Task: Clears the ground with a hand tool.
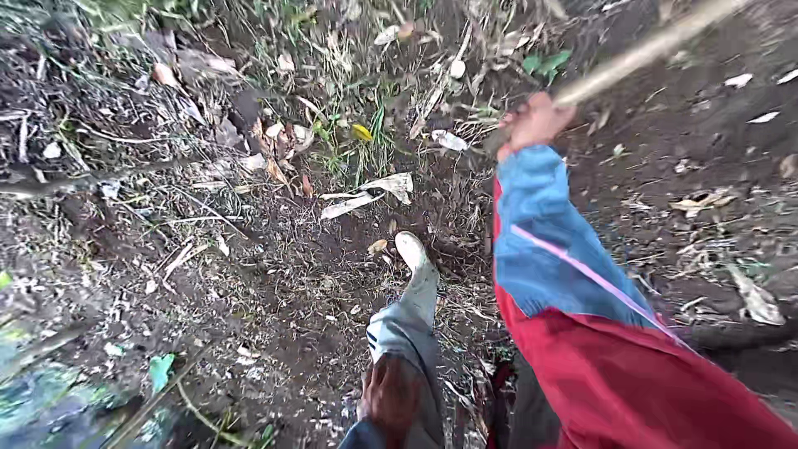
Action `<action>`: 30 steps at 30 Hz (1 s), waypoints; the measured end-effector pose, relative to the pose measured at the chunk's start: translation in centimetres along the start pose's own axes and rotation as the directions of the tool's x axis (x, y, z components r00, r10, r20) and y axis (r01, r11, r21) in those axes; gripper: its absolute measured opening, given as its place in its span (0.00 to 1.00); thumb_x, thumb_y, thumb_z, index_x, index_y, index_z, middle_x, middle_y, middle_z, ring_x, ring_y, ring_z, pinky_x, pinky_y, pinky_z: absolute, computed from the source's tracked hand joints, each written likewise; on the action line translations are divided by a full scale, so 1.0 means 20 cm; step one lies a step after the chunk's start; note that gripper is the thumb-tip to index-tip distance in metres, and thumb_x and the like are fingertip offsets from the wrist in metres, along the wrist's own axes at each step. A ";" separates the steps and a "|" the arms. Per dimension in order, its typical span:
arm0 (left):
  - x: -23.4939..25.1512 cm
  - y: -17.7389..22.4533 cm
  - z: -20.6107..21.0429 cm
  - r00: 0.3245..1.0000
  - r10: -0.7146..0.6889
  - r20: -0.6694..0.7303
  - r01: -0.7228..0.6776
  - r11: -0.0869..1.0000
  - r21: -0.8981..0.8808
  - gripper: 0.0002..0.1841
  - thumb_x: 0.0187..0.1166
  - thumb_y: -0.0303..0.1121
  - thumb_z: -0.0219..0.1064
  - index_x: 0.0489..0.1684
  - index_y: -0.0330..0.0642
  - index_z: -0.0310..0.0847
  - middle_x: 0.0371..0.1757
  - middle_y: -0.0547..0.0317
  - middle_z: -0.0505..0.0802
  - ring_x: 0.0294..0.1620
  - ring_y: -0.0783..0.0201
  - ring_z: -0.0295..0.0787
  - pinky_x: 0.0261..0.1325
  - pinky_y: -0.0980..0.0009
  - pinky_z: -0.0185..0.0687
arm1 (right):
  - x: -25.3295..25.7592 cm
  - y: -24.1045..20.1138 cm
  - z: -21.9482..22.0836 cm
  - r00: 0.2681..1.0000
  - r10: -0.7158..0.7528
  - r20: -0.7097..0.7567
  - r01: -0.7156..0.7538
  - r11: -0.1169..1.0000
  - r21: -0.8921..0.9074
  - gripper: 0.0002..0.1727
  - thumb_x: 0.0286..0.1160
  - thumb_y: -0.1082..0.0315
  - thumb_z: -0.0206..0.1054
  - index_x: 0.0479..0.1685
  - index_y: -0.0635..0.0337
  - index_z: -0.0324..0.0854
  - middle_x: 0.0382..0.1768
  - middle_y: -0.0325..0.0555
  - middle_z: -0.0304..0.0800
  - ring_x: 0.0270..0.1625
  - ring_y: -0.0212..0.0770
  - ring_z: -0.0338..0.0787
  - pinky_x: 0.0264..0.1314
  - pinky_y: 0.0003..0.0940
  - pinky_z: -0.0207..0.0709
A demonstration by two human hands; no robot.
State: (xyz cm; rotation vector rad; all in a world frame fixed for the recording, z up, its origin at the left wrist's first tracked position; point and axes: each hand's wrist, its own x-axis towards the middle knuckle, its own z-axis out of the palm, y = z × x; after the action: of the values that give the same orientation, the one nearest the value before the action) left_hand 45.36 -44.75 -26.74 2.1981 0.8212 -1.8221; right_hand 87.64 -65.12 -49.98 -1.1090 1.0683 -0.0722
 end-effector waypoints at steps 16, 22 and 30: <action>0.04 0.00 0.02 0.998 0.040 -0.054 -0.038 0.999 0.037 0.35 0.72 0.69 0.66 0.78 0.67 0.81 0.85 0.65 0.79 0.83 0.52 0.76 0.75 0.46 0.80 | -0.25 0.66 -0.09 0.909 0.412 0.062 -0.395 0.900 -0.187 0.30 0.77 0.68 0.65 0.77 0.53 0.57 0.29 0.47 0.77 0.17 0.41 0.81 0.19 0.42 0.84; 0.04 0.03 -0.04 0.997 0.046 -0.056 -0.047 0.999 -0.021 0.35 0.73 0.66 0.67 0.78 0.61 0.82 0.84 0.61 0.80 0.83 0.50 0.76 0.76 0.44 0.79 | -0.80 1.04 -0.94 0.596 0.782 0.182 0.078 0.169 -0.982 0.48 0.70 0.59 0.76 0.91 0.62 0.56 0.70 0.69 0.83 0.67 0.63 0.88 0.71 0.64 0.80; 0.06 0.01 -0.08 0.997 0.073 -0.039 -0.075 0.994 -0.080 0.34 0.71 0.61 0.72 0.77 0.56 0.83 0.83 0.56 0.81 0.82 0.46 0.77 0.75 0.41 0.79 | -0.64 0.77 -0.72 0.777 0.615 0.136 -0.148 0.389 -0.909 0.43 0.75 0.61 0.71 0.89 0.63 0.55 0.49 0.64 0.89 0.39 0.56 0.92 0.45 0.56 0.89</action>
State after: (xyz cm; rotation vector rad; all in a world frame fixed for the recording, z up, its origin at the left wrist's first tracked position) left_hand 46.90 -43.88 -27.60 2.1868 0.7949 -1.6893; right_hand 63.61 -60.46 -53.55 -1.6141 0.8779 1.2469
